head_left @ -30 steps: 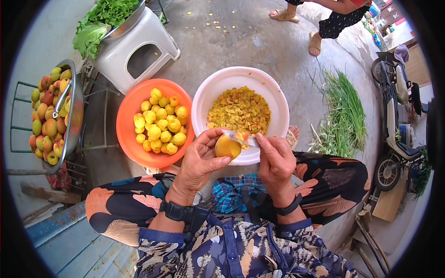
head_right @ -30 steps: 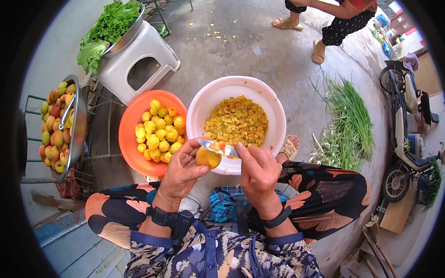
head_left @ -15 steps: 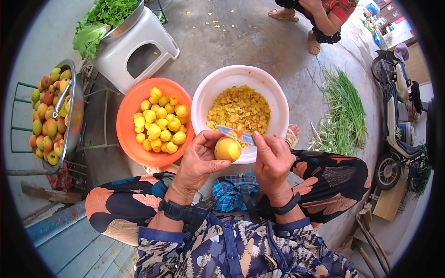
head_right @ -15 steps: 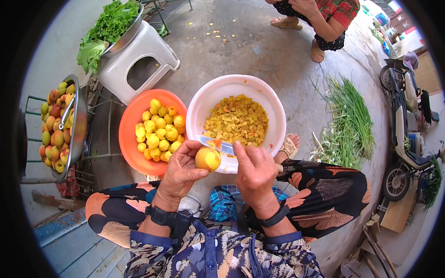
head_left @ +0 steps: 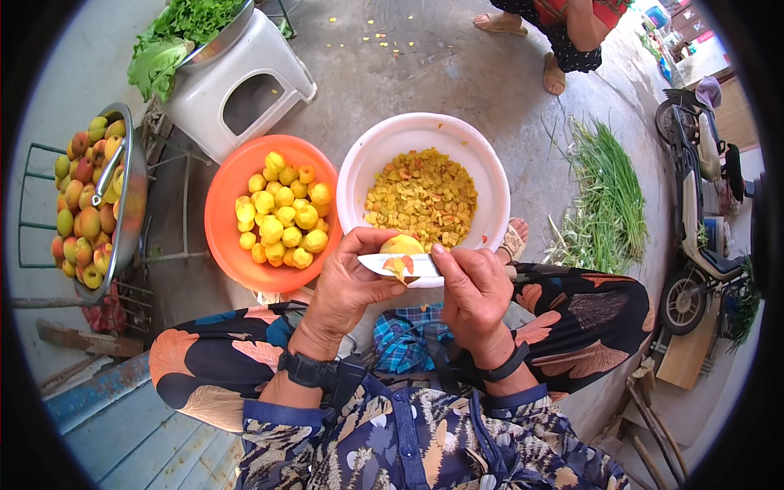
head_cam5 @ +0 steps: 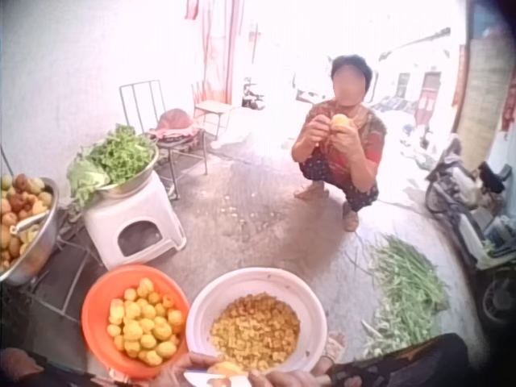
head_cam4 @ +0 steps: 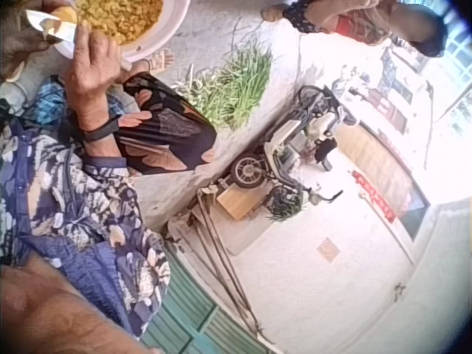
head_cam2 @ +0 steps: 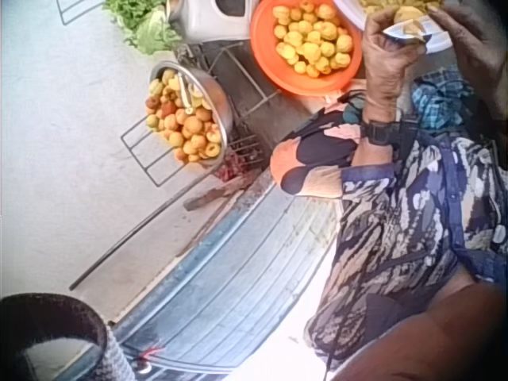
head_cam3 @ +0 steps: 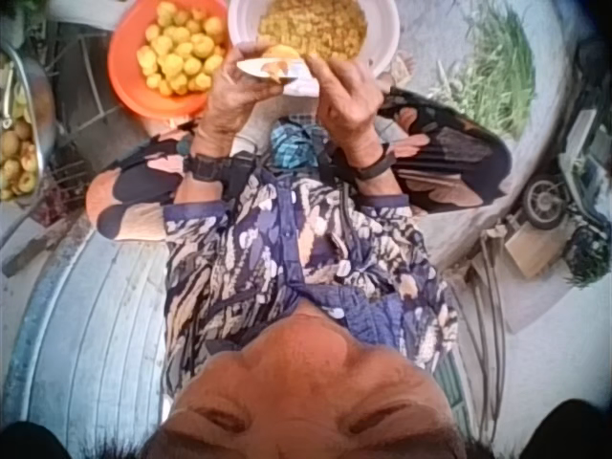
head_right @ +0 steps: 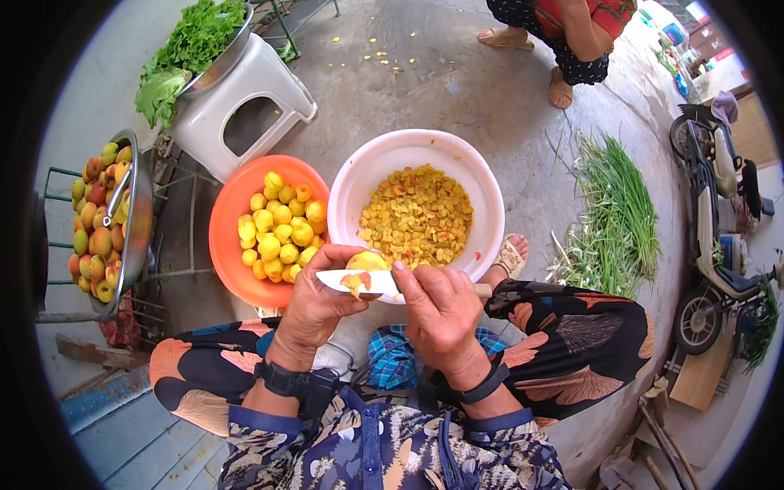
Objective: Peeling and slicing small yellow and red fruits into a bowl.
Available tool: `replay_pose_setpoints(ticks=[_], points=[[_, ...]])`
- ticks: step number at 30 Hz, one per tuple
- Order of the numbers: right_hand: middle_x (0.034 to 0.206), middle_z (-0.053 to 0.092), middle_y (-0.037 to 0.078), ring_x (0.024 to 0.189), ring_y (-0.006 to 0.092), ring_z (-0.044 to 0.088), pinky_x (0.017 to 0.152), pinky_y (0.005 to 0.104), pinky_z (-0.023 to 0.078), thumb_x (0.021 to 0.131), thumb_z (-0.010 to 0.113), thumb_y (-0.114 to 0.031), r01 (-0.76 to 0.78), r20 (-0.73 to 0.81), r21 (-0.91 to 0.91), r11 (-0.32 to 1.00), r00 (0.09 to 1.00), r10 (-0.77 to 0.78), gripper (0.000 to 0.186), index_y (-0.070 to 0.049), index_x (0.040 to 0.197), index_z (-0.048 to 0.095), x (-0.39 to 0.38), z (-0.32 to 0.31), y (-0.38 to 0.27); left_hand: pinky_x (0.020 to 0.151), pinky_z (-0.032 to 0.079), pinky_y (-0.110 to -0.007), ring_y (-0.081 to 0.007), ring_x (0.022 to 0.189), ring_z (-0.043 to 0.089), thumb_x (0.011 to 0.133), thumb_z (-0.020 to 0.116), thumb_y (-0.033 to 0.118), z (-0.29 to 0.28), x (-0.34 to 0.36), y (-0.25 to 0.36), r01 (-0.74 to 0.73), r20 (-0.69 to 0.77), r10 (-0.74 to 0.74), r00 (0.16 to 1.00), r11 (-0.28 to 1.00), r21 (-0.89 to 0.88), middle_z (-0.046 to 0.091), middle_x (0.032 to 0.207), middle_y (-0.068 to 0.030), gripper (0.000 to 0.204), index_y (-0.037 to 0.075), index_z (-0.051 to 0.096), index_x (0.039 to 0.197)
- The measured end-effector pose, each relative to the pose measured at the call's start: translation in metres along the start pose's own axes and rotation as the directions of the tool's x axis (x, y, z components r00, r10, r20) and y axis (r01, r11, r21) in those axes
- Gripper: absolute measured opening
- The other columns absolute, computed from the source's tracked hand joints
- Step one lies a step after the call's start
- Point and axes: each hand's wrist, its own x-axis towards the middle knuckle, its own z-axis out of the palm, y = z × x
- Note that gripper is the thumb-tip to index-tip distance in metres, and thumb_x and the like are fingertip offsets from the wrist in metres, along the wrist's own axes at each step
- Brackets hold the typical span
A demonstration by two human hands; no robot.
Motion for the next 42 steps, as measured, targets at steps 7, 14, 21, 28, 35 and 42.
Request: replay_pose_setpoints(ticks=[7, 14, 21, 28, 35, 42], points=[[0.088, 0.067, 0.012, 0.074, 0.0302, 0.064, 0.066, 0.0376, 0.050, 0.074, 0.068, 0.010, -0.232, -0.032, -0.112, 0.966, 0.973, 0.230, 0.035, 0.001, 0.108, 0.075, -0.007, 0.001, 0.021, 0.110, 0.049, -0.037, -0.0246, 0.124, 0.061, 0.070, 0.085, -0.009, -0.002, 0.001, 0.001, -0.059, 0.076, 0.065, 0.995, 0.995, -0.077, 0.064, 0.129, -0.0140, 0.073, 0.003, 0.052, 0.134], [0.093, 0.065, 0.010, 0.074, 0.0263, 0.063, 0.061, 0.0383, 0.048, 0.074, 0.069, 0.002, 0.031, -0.009, 0.030, 0.999, 0.999, -0.031, 0.045, -0.003, 0.118, 0.075, 0.000, 0.003, -0.007, 0.105, 0.053, -0.036, -0.0223, 0.120, 0.064, 0.074, 0.086, -0.001, -0.005, 0.004, -0.005, 0.030, 0.041, -0.023, 0.999, 0.983, -0.183, 0.063, 0.129, -0.0128, 0.074, 0.002, 0.048, 0.137], [0.094, 0.064, 0.010, 0.075, 0.0262, 0.062, 0.063, 0.0392, 0.048, 0.072, 0.068, 0.000, 0.041, -0.004, -0.017, 0.999, 0.999, -0.041, 0.049, -0.004, 0.121, 0.074, -0.002, 0.005, -0.005, 0.102, 0.055, -0.035, -0.0212, 0.119, 0.064, 0.072, 0.088, -0.002, -0.006, -0.001, -0.006, 0.056, 0.010, -0.055, 0.998, 0.984, -0.167, 0.063, 0.127, -0.0125, 0.073, 0.003, 0.050, 0.133], [0.092, 0.064, 0.009, 0.075, 0.0268, 0.062, 0.064, 0.0404, 0.049, 0.071, 0.067, 0.000, 0.044, 0.008, -0.017, 0.999, 0.999, -0.043, 0.049, -0.004, 0.120, 0.074, -0.001, 0.002, 0.001, 0.101, 0.056, -0.035, -0.0212, 0.119, 0.063, 0.074, 0.086, -0.006, -0.008, 0.000, -0.002, 0.066, 0.029, -0.062, 0.998, 0.989, -0.129, 0.062, 0.126, -0.0115, 0.069, 0.003, 0.050, 0.133], [0.087, 0.066, 0.012, 0.075, 0.0280, 0.064, 0.065, 0.0387, 0.051, 0.075, 0.069, 0.007, -0.122, -0.014, -0.137, 0.983, 0.993, 0.121, 0.035, -0.001, 0.108, 0.077, -0.001, 0.001, 0.017, 0.106, 0.053, -0.041, -0.0270, 0.122, 0.063, 0.072, 0.087, -0.002, -0.006, -0.001, 0.001, 0.032, 0.092, -0.021, 0.996, 0.992, -0.118, 0.063, 0.130, -0.0162, 0.072, 0.002, 0.051, 0.134], [0.084, 0.067, 0.013, 0.076, 0.0289, 0.067, 0.068, 0.0376, 0.053, 0.077, 0.068, 0.013, -0.287, -0.058, 0.052, 0.956, 0.955, 0.290, 0.034, 0.000, 0.106, 0.077, -0.009, 0.005, 0.024, 0.114, 0.045, -0.041, -0.0266, 0.133, 0.056, 0.079, 0.084, 0.001, 0.006, 0.000, 0.008, 0.092, 0.087, -0.083, 0.993, 0.990, -0.102, 0.057, 0.142, -0.0182, 0.082, -0.004, 0.042, 0.149]])
